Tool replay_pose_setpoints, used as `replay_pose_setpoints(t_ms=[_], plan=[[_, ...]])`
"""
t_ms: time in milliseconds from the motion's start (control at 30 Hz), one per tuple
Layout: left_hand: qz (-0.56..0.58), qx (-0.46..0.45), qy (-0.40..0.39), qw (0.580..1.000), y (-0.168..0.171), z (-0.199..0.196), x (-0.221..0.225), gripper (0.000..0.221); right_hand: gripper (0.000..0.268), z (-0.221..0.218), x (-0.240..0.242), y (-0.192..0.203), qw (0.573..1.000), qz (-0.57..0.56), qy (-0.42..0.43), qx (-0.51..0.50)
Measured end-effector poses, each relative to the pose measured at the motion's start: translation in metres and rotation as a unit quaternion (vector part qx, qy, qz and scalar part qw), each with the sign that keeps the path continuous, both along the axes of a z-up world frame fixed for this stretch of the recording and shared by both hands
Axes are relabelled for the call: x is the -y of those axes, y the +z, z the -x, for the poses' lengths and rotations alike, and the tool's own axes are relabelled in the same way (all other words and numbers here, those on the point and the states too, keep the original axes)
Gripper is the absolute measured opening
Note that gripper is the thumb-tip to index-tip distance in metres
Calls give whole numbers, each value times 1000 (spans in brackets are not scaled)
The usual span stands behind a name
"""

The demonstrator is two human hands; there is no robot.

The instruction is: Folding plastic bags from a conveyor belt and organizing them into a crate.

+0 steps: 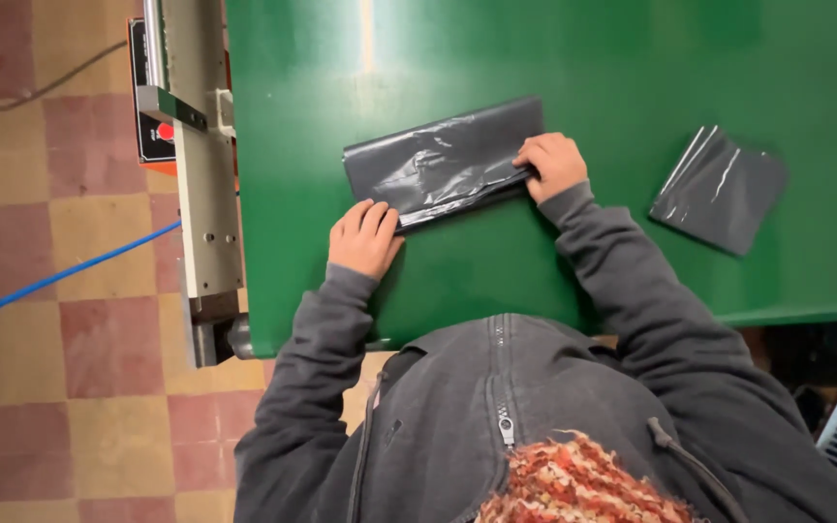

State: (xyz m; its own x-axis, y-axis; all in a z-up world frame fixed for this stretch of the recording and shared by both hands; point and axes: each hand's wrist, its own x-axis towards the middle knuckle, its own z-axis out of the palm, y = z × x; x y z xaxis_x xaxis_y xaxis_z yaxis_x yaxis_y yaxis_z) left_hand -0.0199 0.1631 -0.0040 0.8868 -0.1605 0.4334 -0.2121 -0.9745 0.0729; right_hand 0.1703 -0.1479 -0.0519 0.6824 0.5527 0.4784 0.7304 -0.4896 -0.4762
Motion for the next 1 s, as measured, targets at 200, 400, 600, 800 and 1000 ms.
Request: replay_pose_setpoints(t_ms=[200,400,600,800,1000], plan=[[-106,-193,-60,974,-34,-20,3,4,57,52,-37,80,981,123,126,85],[391,-350,-248,814,25,-61,64,28,50,117,-4,-28,964,-7,253,-77],[612,-531,20,586,-56,-147,42,68,32,116,12,-99,833,-332,-21,-442],[231,-210,88,946,-68,-129,71,59,24,74,8,-93,721,-246,-164,-627],[209,-85,-76,971,5,-108,144,33,40,86,43,-117,791,-462,-92,-391]])
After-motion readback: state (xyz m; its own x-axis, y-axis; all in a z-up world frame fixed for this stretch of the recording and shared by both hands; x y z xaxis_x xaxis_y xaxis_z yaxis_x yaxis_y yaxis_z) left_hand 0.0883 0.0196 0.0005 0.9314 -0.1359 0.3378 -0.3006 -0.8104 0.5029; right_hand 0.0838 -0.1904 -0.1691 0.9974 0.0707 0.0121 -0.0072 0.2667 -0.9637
